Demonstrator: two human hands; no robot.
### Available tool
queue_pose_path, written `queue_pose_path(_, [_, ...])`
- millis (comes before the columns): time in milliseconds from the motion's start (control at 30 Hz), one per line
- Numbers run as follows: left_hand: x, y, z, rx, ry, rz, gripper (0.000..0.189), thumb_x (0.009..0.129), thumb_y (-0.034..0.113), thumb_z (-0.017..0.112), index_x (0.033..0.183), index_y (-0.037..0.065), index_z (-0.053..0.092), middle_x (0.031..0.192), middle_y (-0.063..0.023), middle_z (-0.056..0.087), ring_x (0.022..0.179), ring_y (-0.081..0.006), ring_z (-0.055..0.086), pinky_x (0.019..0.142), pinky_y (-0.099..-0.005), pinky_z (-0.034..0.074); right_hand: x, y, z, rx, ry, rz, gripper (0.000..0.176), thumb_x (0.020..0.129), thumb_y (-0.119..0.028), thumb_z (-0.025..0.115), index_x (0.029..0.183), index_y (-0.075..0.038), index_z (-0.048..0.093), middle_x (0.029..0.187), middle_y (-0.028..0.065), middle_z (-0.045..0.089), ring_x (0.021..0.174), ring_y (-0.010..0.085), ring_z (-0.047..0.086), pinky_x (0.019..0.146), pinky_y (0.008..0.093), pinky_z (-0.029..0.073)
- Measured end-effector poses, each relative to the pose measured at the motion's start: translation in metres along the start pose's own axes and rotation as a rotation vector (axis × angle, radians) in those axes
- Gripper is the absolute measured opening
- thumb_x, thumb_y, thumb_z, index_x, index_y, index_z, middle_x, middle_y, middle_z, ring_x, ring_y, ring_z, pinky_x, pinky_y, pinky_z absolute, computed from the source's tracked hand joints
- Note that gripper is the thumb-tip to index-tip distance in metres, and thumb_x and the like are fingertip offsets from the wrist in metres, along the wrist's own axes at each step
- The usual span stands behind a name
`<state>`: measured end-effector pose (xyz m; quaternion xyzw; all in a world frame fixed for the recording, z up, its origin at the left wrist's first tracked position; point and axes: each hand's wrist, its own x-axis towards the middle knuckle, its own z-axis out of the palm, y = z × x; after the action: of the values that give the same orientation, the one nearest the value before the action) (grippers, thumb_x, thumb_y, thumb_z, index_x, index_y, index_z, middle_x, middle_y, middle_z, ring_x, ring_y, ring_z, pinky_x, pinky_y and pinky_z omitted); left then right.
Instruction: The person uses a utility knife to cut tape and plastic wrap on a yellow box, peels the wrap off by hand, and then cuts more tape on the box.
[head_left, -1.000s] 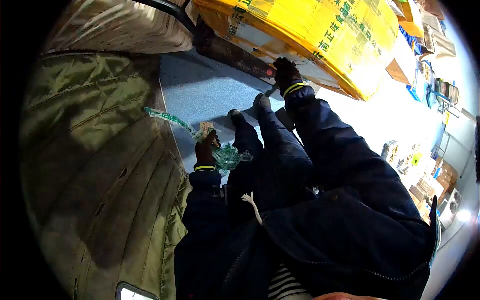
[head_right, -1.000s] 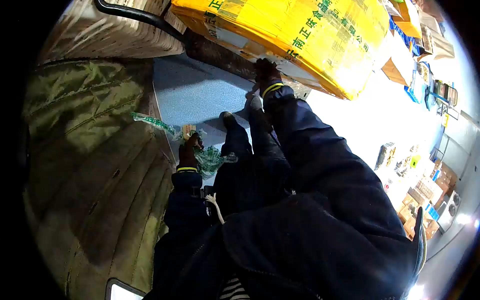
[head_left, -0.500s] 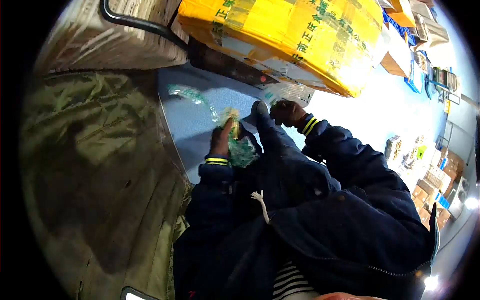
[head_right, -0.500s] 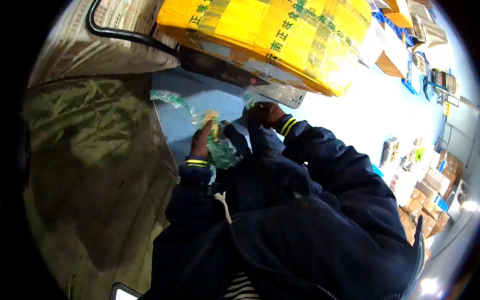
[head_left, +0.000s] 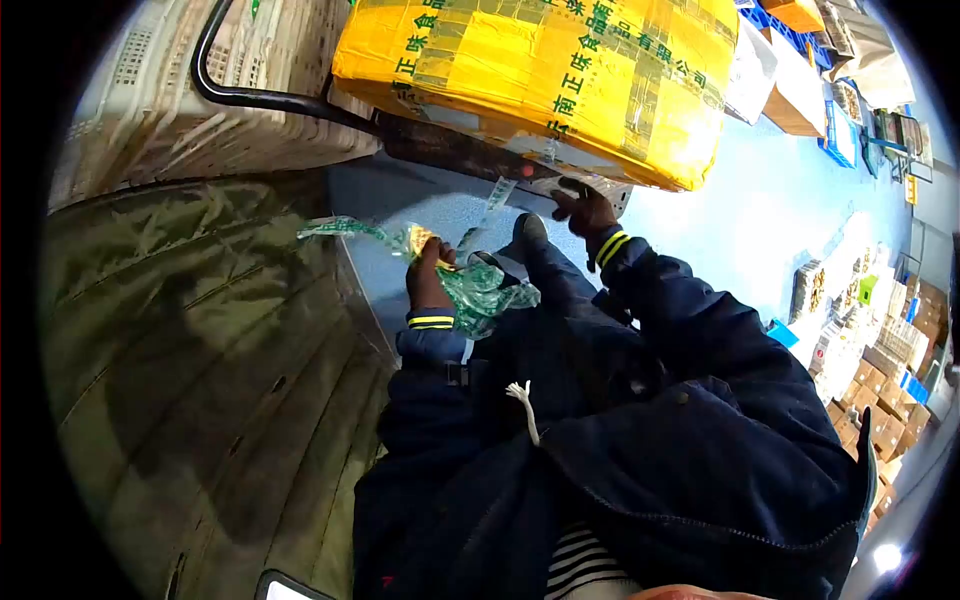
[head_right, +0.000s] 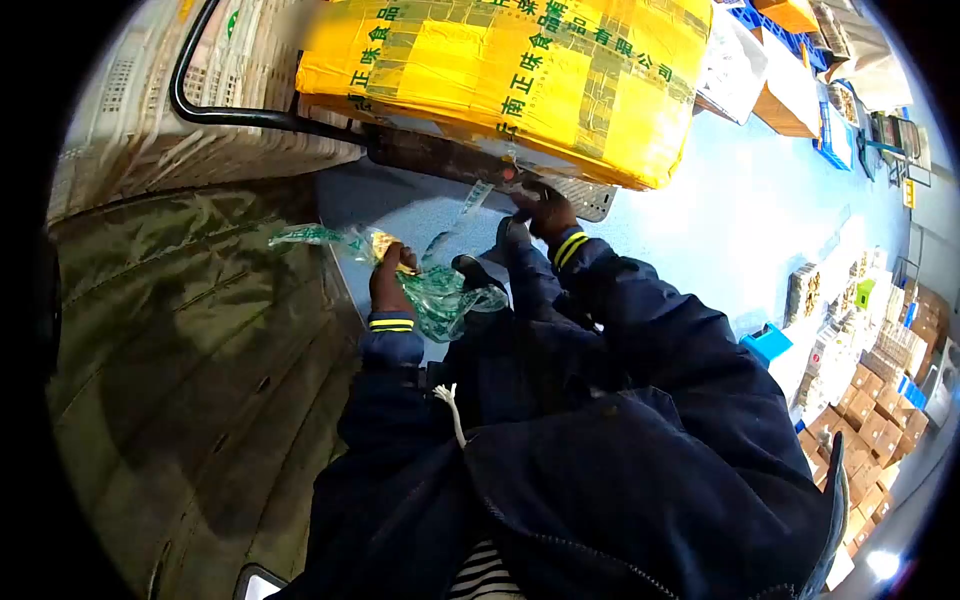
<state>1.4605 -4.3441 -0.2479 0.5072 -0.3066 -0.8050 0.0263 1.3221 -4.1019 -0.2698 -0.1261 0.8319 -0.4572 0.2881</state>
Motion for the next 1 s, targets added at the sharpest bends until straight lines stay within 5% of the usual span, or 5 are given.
queue_pose_path(300, [-0.028,0.0,-0.007,0.05,-0.16,-0.141,0.023,0.083,0.02,0.058,0.097,0.003,0.058,0.069,-0.0015,0.048,0.064,-0.0147,0.048,0.061,-0.0272,0.041,0.044,-0.019,0.01,-0.645,0.263,-0.345,0.021,0.075,-0.006,0.056,0.095,-0.004,0.057,0.081,0.0077,0.063,0.07,0.0219,0.062,0.064,0.0331,0.048])
queue_pose_path(367, [-0.032,-0.003,-0.001,-0.041,-0.186,-0.195,0.025,0.083,0.021,0.059,0.101,0.004,0.058,0.073,-0.0019,0.053,0.068,-0.0137,0.052,0.061,-0.0273,0.042,0.009,-0.033,0.011,0.713,0.137,0.079,0.017,0.083,-0.019,0.055,0.085,-0.003,0.059,0.071,0.0052,0.059,0.059,0.0158,0.056,0.059,0.03,0.046])
queue_pose_path(533, [-0.034,0.004,0.033,0.034,-0.378,-0.275,0.036,0.089,0.029,0.049,0.111,0.002,0.056,0.097,-0.009,0.062,0.083,-0.018,0.059,0.077,-0.0294,0.048,-0.055,-0.098,-0.016,0.687,-0.107,0.104,0.021,0.085,-0.023,0.056,0.078,-0.003,0.059,0.066,0.0013,0.057,0.059,0.0077,0.051,0.052,0.0236,0.041])
queue_pose_path(767, [-0.072,0.027,0.14,1.062,-0.803,0.783,0.03,0.093,0.023,0.044,0.115,0.008,0.057,0.105,-0.0082,0.061,0.092,-0.0194,0.058,0.08,-0.0306,0.045,-0.069,-0.145,-0.054,0.338,-0.187,0.033,0.016,0.084,-0.019,0.058,0.081,-0.003,0.06,0.063,0.001,0.055,0.057,0.0072,0.051,0.05,0.0238,0.04])
queue_pose_path(1000, [-0.053,0.014,0.163,0.505,-0.752,0.478,0.032,0.087,0.02,0.051,0.113,0.001,0.054,0.106,-0.0132,0.06,0.096,-0.0246,0.058,0.081,-0.0345,0.046,-0.068,-0.143,-0.089,0.395,-0.216,-0.05,0.02,0.086,-0.022,0.059,0.096,-0.004,0.06,0.077,0.0005,0.06,0.062,0.0067,0.053,0.055,0.0232,0.044])
